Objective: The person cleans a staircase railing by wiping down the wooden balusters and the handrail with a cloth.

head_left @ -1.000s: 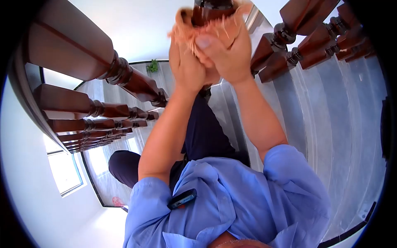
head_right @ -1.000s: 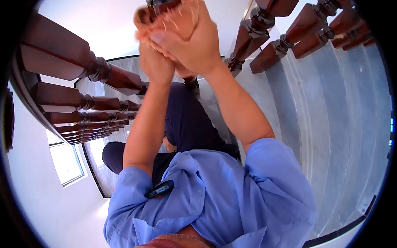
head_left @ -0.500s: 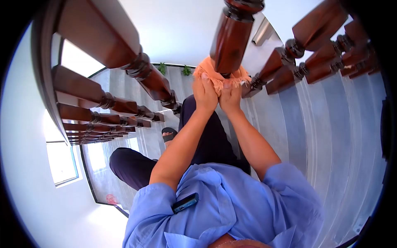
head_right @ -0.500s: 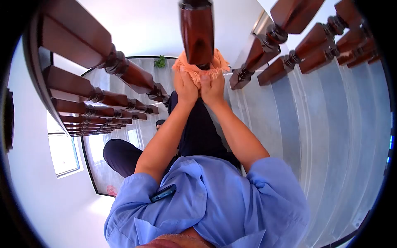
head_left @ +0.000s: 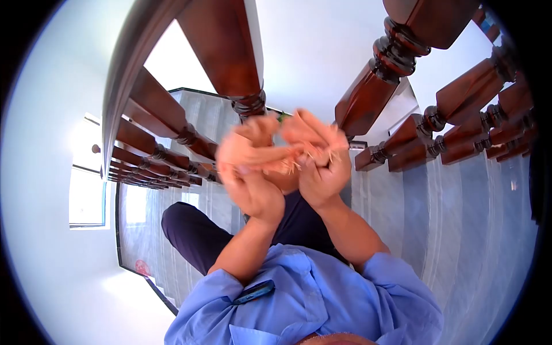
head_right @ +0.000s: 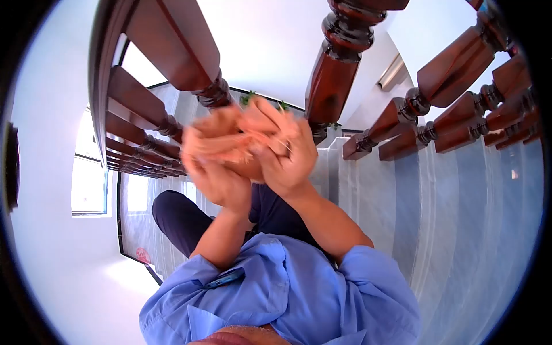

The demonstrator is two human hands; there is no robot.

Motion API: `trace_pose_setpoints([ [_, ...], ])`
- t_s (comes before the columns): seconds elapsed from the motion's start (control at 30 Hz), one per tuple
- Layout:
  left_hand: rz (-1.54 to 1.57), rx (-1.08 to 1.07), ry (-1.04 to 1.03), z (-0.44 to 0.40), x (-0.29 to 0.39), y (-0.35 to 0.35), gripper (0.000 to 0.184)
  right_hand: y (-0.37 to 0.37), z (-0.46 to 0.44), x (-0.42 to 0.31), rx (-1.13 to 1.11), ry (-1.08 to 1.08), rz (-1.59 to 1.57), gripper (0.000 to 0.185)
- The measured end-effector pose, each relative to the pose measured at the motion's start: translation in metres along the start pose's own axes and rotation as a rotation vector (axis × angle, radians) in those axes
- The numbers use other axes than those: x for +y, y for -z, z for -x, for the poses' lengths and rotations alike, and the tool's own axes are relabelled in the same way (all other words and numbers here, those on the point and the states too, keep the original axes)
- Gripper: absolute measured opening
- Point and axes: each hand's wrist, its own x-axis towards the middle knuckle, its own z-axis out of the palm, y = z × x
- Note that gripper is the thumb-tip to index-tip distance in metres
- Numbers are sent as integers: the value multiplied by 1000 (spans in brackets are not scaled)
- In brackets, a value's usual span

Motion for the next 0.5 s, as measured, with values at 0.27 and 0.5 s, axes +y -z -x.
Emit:
trace_pose_setpoints([
  [0.27, 418, 123, 68, -166, 84, -53, 27, -84, -156, -67, 293, 11, -503, 36],
  [0.5, 461, 12, 102, -173, 5, -28, 28, -99, -117, -16, -68, -172, -900, 36],
])
